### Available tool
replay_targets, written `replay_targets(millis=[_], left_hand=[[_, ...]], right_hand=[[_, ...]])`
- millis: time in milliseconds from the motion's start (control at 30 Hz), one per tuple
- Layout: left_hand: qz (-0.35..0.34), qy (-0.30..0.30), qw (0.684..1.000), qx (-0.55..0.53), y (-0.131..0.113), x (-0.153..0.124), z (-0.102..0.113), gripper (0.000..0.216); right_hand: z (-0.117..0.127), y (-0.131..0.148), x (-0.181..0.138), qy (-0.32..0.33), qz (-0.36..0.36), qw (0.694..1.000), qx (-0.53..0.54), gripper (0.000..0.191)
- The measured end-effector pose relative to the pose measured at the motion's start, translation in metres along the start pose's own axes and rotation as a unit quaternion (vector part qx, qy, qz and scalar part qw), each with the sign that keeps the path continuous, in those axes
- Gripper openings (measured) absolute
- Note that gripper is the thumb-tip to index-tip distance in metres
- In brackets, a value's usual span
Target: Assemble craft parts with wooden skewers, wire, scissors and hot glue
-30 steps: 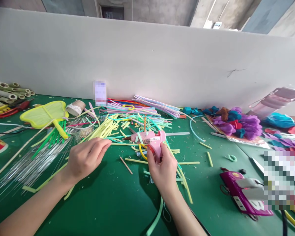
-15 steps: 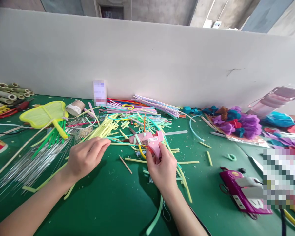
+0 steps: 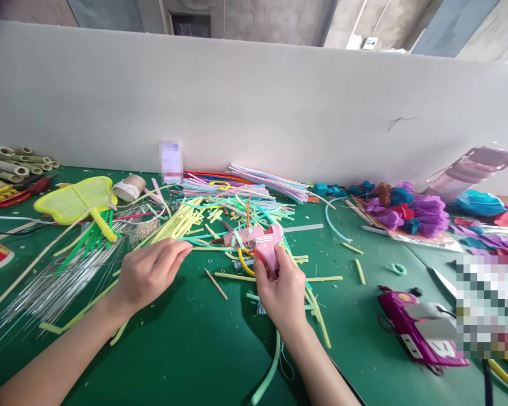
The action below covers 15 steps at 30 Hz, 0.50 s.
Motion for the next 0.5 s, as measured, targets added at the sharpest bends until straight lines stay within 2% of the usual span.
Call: replay_targets(millis=[500], left_hand=[[0.014, -0.008, 1.000, -0.003, 0.0023, -0.0014, 0.0008, 0.008]], right_hand=[[-0.0004, -0.0020, 0.0012, 0.020, -0.011, 1.000, 0.013, 0.029]])
Point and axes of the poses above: each hand's wrist, its own x-axis towards the middle knuckle, its own z-axis out of the back of the hand, y = z × x, the point moved 10 cm from there along x, towards the middle knuckle, and after that the axes turned 15 degrees about -z, right-handed, at the moved point
